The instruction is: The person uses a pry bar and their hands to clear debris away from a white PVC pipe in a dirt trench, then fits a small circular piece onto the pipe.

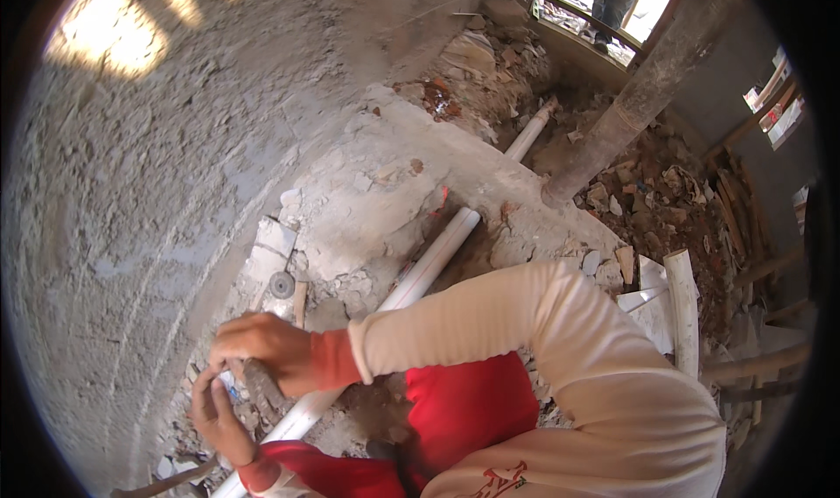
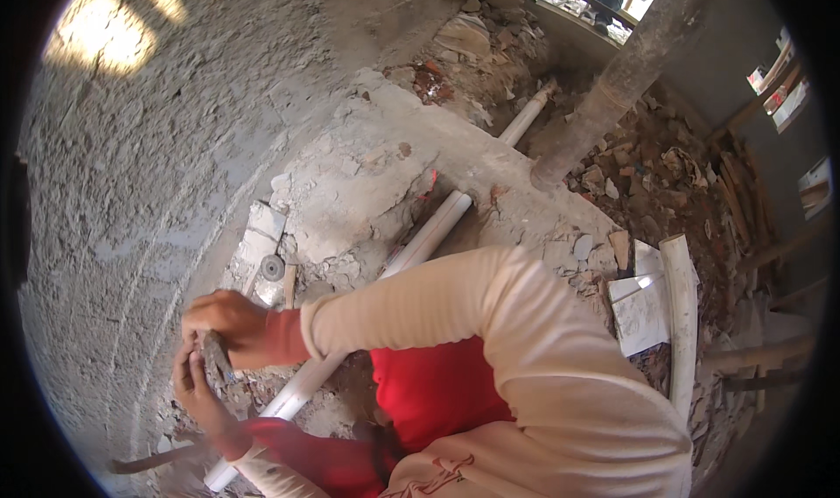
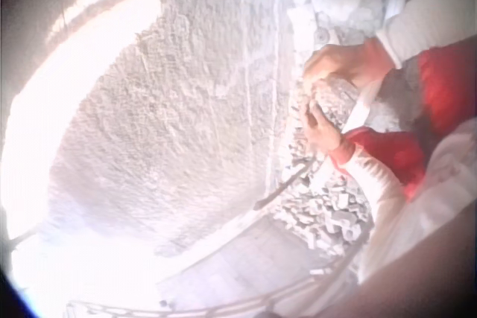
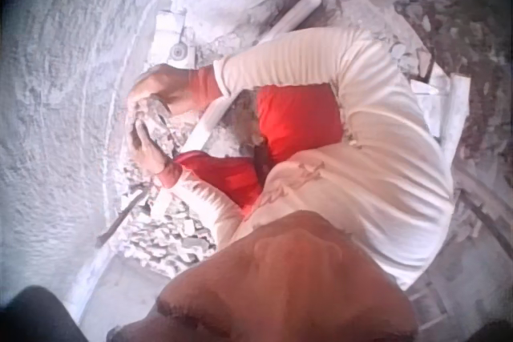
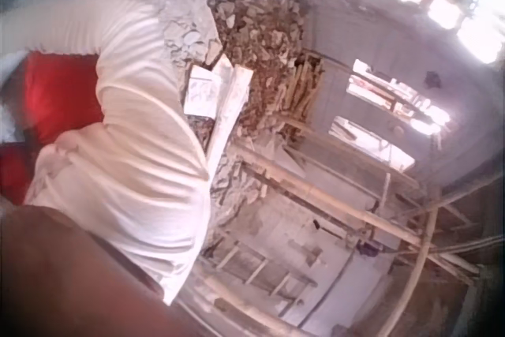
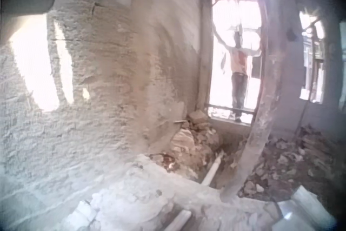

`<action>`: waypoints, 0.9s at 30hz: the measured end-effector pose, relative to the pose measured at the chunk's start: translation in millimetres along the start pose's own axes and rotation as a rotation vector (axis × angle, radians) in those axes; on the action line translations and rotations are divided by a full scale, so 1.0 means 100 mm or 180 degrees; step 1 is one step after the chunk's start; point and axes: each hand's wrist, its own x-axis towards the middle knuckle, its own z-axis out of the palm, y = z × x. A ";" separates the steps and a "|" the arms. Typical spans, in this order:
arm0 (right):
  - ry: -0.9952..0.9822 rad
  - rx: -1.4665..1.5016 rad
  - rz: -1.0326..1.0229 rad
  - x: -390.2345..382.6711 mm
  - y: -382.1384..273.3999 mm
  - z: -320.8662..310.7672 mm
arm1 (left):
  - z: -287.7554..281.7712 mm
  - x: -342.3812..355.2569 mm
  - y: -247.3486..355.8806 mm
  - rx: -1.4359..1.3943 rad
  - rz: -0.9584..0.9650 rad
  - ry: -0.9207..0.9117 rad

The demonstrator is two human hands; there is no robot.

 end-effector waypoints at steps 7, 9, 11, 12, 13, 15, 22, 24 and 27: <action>-0.0119 -0.0797 0.0244 0.04 0.03 0.15 | -0.42 -0.25 -0.87 -0.0255 -0.0347 -0.0288; -0.0064 -0.0807 0.0689 0.05 -0.02 0.08 | -0.37 -0.26 -0.70 -0.0379 -0.0310 -0.0289; 0.0131 -0.0696 0.1104 0.09 -0.05 0.05 | -0.39 -0.30 -0.64 -0.0419 -0.0350 -0.0294; 0.0196 -0.0683 0.1180 0.15 -0.05 0.07 | -0.46 -0.32 -0.64 -0.0398 -0.0346 -0.0305; 0.0271 -0.0646 0.1258 0.18 -0.03 0.11 | -0.55 -0.34 -0.65 -0.0350 -0.0346 -0.0313; 0.0255 -0.0679 0.1289 0.25 -0.05 0.17 | -0.65 -0.37 -0.66 -0.0418 -0.0325 -0.0342; -0.0029 -0.0950 0.0995 0.22 -0.15 0.27 | -0.64 -0.41 -0.66 -0.0514 -0.0220 -0.0568; -0.0079 -0.0866 0.0927 0.17 -0.17 0.30 | -0.56 -0.40 -0.63 -0.0559 -0.0216 -0.0636; -0.0319 -0.1100 0.0609 0.04 -0.08 0.29 | -0.37 -0.40 -0.55 -0.0674 -0.0186 -0.0719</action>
